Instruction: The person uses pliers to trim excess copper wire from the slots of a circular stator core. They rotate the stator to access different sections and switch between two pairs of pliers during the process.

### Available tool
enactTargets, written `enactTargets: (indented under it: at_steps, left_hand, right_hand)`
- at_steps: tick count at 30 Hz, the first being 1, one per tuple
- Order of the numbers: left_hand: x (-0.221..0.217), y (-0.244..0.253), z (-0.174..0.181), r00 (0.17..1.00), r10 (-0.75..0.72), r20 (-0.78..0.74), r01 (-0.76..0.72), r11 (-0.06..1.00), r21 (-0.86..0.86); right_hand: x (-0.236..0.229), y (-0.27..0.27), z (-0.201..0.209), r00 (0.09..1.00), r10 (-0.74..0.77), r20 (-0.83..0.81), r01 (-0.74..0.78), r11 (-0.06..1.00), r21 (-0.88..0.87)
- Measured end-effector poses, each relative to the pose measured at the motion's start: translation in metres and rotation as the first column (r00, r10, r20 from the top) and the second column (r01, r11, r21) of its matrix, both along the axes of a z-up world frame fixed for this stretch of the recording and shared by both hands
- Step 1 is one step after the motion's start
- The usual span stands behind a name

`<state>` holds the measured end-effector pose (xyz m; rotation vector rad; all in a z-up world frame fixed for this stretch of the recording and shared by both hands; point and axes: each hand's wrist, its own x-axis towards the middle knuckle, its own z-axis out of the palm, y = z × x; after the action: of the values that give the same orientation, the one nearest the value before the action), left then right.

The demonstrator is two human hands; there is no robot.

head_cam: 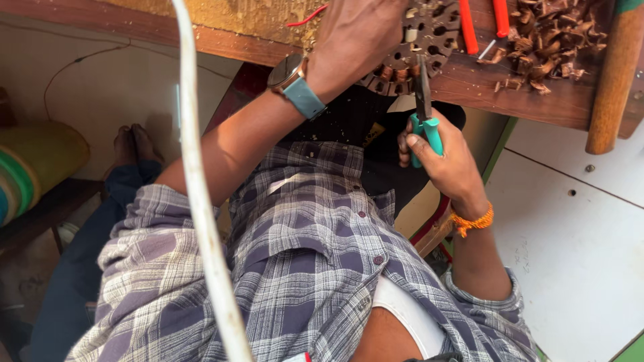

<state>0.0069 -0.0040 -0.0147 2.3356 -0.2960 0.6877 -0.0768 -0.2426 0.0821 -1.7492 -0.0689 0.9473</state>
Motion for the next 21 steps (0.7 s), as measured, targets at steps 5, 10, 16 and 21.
enactTargets:
  at_steps: [5,10,16,21]
  left_hand:
    - [0.006,0.001,-0.008,0.997,-0.060,-0.044,0.059,0.998,-0.023]
    - [0.008,0.000,-0.015,0.984,-0.041,-0.176,0.031,0.998,-0.060]
    - [0.013,-0.002,-0.014,0.981,-0.014,-0.191,0.008,1.000,-0.030]
    - [0.015,0.001,-0.011,0.982,-0.029,-0.187,0.019,0.998,-0.055]
  right_hand:
    - [-0.008,0.008,-0.063,0.777,0.277,-0.566,0.388,0.496,0.777]
    - [-0.031,0.032,-0.095,0.732,0.480,-0.484,0.564,-0.028,0.825]
    - [-0.037,0.046,-0.074,0.642,0.591,-0.487,0.691,-0.172,0.702]
    - [-0.030,0.029,-0.026,0.568,0.342,-0.749,0.699,0.280,0.658]
